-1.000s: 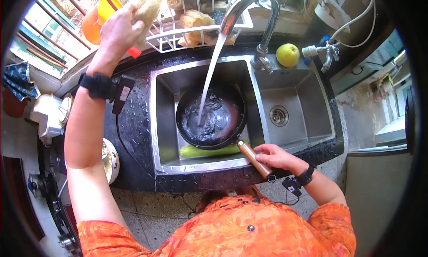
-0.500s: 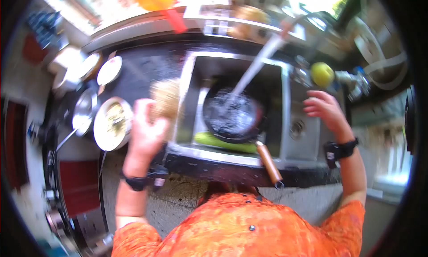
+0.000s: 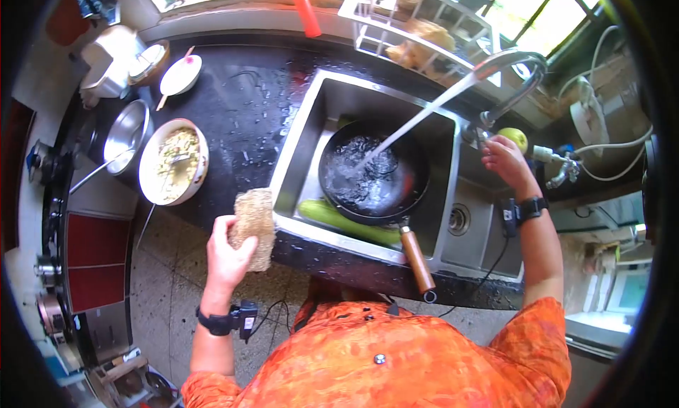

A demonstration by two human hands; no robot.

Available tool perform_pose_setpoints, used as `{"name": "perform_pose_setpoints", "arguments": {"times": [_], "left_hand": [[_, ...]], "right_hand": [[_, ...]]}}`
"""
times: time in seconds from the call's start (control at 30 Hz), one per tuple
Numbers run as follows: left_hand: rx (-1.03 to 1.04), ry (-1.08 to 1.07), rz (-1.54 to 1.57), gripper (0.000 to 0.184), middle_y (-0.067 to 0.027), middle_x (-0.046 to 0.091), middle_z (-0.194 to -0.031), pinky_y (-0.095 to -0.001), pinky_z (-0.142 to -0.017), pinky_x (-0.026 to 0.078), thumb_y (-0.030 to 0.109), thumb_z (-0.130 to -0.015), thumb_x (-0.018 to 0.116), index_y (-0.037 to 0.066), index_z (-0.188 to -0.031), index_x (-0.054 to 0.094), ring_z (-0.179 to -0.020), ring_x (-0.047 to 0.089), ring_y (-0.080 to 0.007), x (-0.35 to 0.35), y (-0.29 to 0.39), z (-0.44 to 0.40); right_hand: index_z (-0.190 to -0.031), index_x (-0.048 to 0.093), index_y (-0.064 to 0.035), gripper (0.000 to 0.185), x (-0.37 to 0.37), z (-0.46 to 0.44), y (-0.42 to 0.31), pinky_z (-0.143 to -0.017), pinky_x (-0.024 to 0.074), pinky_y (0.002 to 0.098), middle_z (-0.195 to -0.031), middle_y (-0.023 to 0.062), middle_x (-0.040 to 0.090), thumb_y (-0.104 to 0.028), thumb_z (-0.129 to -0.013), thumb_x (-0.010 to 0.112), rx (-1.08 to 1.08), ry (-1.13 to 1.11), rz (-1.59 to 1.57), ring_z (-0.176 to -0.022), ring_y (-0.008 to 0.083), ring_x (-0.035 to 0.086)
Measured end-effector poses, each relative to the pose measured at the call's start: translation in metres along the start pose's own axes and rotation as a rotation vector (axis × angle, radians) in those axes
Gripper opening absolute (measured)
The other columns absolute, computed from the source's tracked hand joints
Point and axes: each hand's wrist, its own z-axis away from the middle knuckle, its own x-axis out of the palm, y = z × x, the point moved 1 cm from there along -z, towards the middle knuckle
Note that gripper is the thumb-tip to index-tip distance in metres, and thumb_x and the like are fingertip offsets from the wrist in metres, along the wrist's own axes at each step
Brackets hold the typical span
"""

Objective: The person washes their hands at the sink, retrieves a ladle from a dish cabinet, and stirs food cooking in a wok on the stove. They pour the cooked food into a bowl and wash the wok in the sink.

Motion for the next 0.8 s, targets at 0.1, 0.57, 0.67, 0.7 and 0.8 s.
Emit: {"name": "perform_pose_setpoints", "arguments": {"times": [0.1, 0.57, 0.67, 0.7, 0.8], "left_hand": [[-0.004, -0.01, -0.042, 0.034, -0.0117, 0.056, -0.084, -0.0296, -0.074, 0.045, 0.008, -0.064, 0.062, 0.0, -0.093, 0.048, -0.079, 0.056, -0.019, 0.0, 0.005, -0.001], [1.019, -0.433, -0.774, 0.031, -0.0062, 0.054, -0.088, -0.0359, -0.074, 0.037, 0.003, -0.06, 0.056, 0.011, -0.09, 0.053, -0.085, 0.049, -0.0236, 0.162, 0.082, -0.143], [1.397, -0.605, -0.95, 0.015, -0.0018, 0.052, -0.087, -0.0316, -0.076, 0.035, 0.015, -0.07, 0.055, 0.017, -0.084, 0.058, -0.09, 0.048, -0.0185, 0.233, 0.084, -0.159], [1.499, -0.624, -0.909, 0.014, -0.0009, 0.05, -0.087, -0.0314, -0.076, 0.035, 0.016, -0.07, 0.054, 0.018, -0.083, 0.058, -0.091, 0.047, -0.0177, 0.261, 0.078, -0.169], [1.696, -0.603, -0.926, 0.012, 0.0011, 0.049, -0.087, -0.0297, -0.076, 0.033, 0.02, -0.069, 0.054, 0.02, -0.08, 0.06, -0.091, 0.044, -0.016, 0.32, 0.058, -0.206]], "right_hand": [[-0.082, 0.047, -0.0101, 0.013, 0.003, -0.006, 0.002, -0.044, 0.0367, 0.0184, -0.066, -0.0008, 0.048, -0.016, -0.079, 0.058, -0.009, 0.025, 0.054, -0.05, 0.0073, 0.045], [-0.081, 0.049, -0.0038, 0.02, 0.057, 0.076, 0.021, -0.056, 0.0432, 0.0281, -0.072, 0.0068, 0.052, -0.017, -0.074, 0.063, -0.593, 0.068, 0.78, -0.064, 0.0153, 0.053], [-0.092, 0.047, 0.0003, 0.047, 0.108, 0.151, 0.08, -0.063, 0.0467, 0.0369, -0.072, 0.0155, 0.056, -0.038, -0.072, 0.065, 0.066, -0.277, 0.858, -0.069, 0.0282, 0.058], [-0.096, 0.044, -0.0011, 0.045, 0.119, 0.161, 0.107, -0.059, 0.047, 0.0345, -0.071, 0.0124, 0.054, -0.033, -0.073, 0.065, 0.051, -0.233, 0.789, -0.066, 0.0235, 0.057], [-0.104, 0.036, -0.0017, 0.046, 0.132, 0.157, 0.131, -0.051, 0.0467, 0.03, -0.072, 0.01, 0.053, -0.021, -0.073, 0.065, 0.261, -0.181, 0.394, -0.059, 0.0174, 0.056]]}}
